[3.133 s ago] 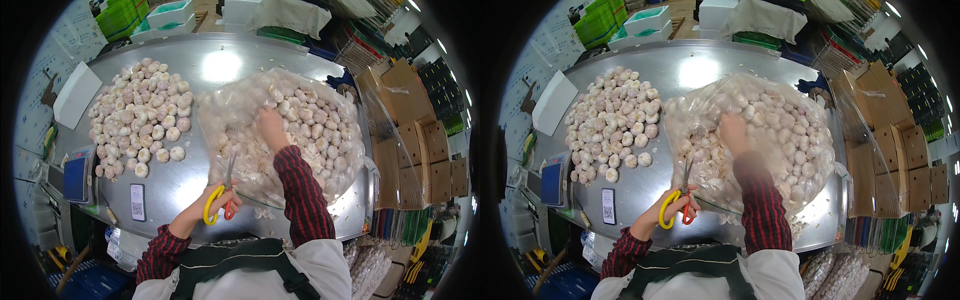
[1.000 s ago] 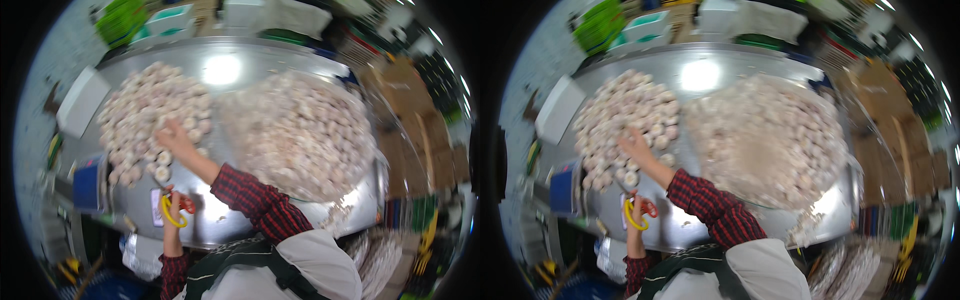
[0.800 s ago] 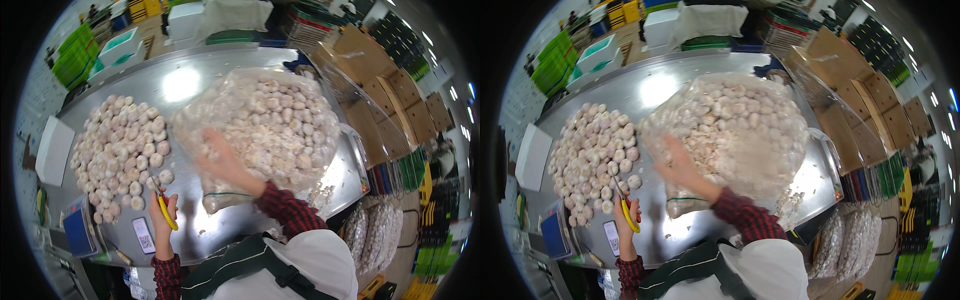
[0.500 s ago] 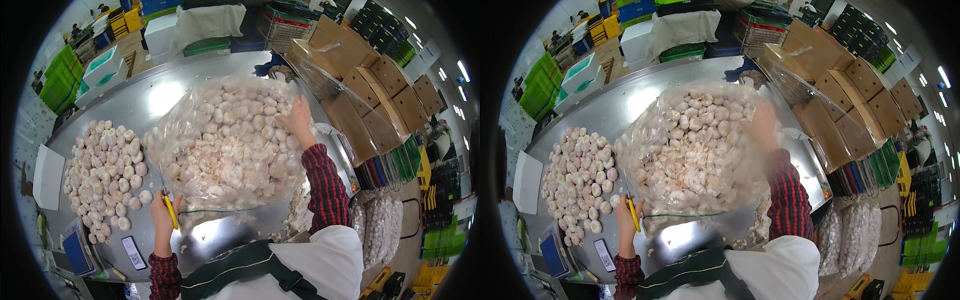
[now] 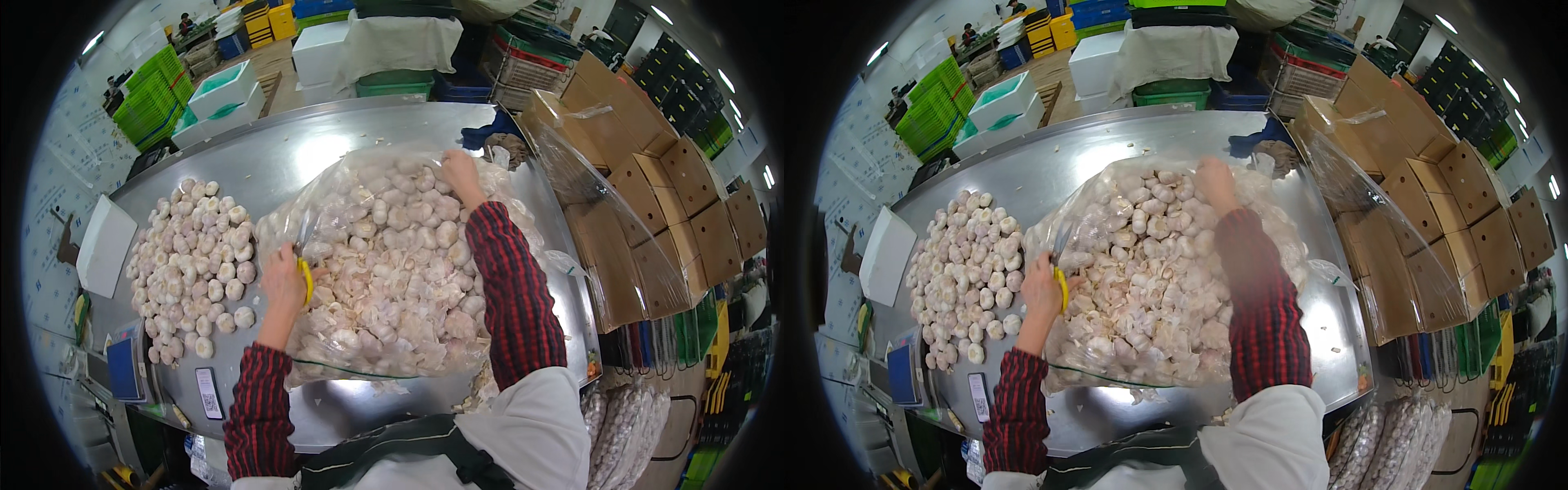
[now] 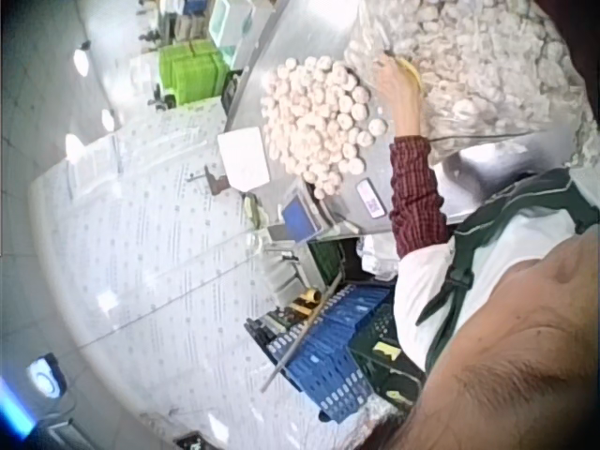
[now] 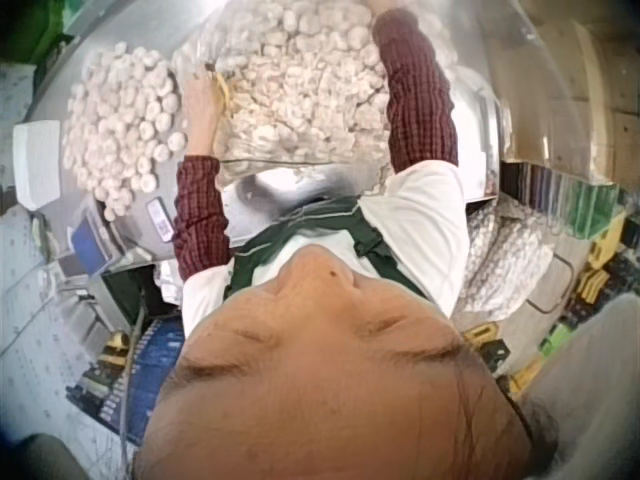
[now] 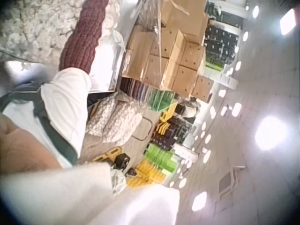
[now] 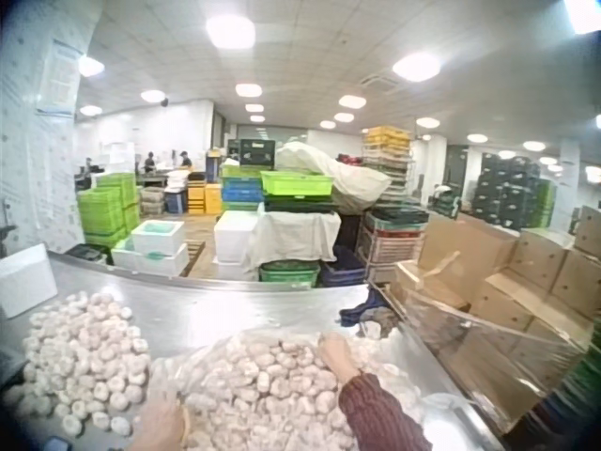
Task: The person sorts garlic bulbs from a large plastic bag onto a metal table using shears to trim them.
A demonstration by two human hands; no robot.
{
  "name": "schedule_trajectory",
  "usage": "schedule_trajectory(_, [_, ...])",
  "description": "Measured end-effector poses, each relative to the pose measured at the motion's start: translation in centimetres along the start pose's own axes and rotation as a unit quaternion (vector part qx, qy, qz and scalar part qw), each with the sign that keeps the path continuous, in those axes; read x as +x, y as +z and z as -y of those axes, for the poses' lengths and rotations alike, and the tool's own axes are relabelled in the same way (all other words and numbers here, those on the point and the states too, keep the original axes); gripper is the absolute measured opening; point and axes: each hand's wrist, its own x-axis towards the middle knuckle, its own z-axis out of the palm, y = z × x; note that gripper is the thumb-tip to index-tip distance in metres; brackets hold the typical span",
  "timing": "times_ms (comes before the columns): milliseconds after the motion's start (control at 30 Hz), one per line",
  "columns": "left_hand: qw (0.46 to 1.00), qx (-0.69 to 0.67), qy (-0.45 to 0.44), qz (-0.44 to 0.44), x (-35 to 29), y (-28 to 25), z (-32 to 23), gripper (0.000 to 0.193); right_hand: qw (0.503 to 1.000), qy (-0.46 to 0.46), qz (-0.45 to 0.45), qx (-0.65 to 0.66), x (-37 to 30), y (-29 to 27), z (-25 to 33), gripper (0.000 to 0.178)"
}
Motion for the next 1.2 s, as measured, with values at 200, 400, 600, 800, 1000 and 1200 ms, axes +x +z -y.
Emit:
schedule_trajectory(200, [0.992, 0.1, 0.064, -0.037, 2.7, 3.7, 5.2, 0.066, 0.976, -0.12, 0.183, 0.004, -8.3, -7.3, 0.6, 0.02])
schedule_trajectory(400, [0.995, -0.078, 0.054, 0.008, 1.6, -0.2, 3.1, 0.061, 0.945, 0.117, 0.199, 0.234, -11.8, -16.8, -1.3, 0.019])
schedule_trajectory(600, [0.991, -0.123, 0.0, 0.051, 2.4, -1.4, 1.7, 0.036, 0.943, 0.123, 0.179, 0.252, -4.5, -13.4, -1.6, 0.015])
schedule_trajectory(800, [0.898, -0.388, -0.168, 0.124, -0.5, -6.6, 2.1, 0.031, 0.99, -0.132, 0.008, 0.042, -9.9, -16.5, 6.5, 0.011])
schedule_trajectory(1000, [0.758, -0.577, -0.209, 0.219, -7.8, -8.5, 0.5, 0.03, 0.925, -0.302, 0.232, -0.005, -19.8, -5.8, 11.0, 0.021])
schedule_trajectory(1200, [0.827, -0.465, -0.114, 0.295, -11.8, -11.9, -1.9, 0.039, 0.924, -0.306, 0.224, 0.046, -20.9, -2.4, 9.2, 0.031])
